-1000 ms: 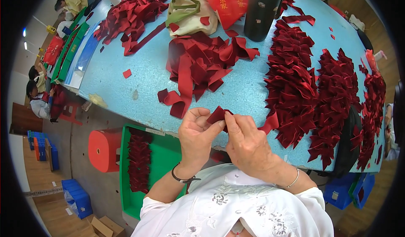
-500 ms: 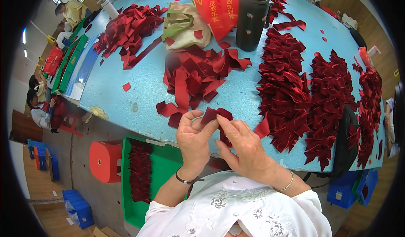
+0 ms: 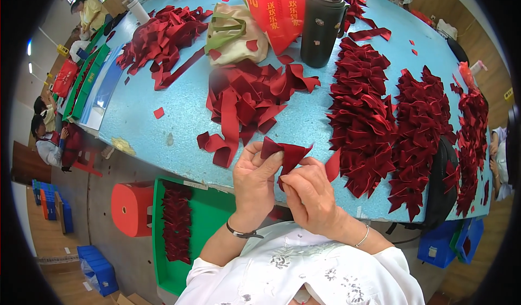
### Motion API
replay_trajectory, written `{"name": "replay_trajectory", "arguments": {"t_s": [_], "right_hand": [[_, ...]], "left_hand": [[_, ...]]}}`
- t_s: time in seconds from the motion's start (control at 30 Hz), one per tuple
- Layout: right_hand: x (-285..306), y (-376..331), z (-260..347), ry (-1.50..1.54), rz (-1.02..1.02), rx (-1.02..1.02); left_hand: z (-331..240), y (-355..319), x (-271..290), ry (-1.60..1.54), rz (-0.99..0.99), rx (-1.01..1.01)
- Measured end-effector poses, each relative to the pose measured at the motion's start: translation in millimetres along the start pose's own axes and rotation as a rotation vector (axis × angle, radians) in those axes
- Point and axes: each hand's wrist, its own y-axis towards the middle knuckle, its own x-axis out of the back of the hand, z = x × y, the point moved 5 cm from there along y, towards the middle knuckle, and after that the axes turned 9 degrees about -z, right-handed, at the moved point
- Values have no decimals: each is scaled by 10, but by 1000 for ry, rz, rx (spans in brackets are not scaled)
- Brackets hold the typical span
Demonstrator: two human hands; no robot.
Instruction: Folding red fabric pieces into specific shapes for assembly.
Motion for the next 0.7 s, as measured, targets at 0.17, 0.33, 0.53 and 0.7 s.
{"name": "replay_trajectory", "arguments": {"t_s": [0.17,0.33,0.53,0.7], "right_hand": [[39,-77,-143,285,-126,-447],[-61,-234,-333,680,-212,-1007],[-165,-299,-349,847,45,-1266],[-185,-275,-350,823,32,-1199]], "left_hand": [[65,36,-3,-71,6,148],[47,30,-67,-138,15,172],[1,-9,-45,-127,3,192],[-2,-1,-15,-155,13,152]]}}
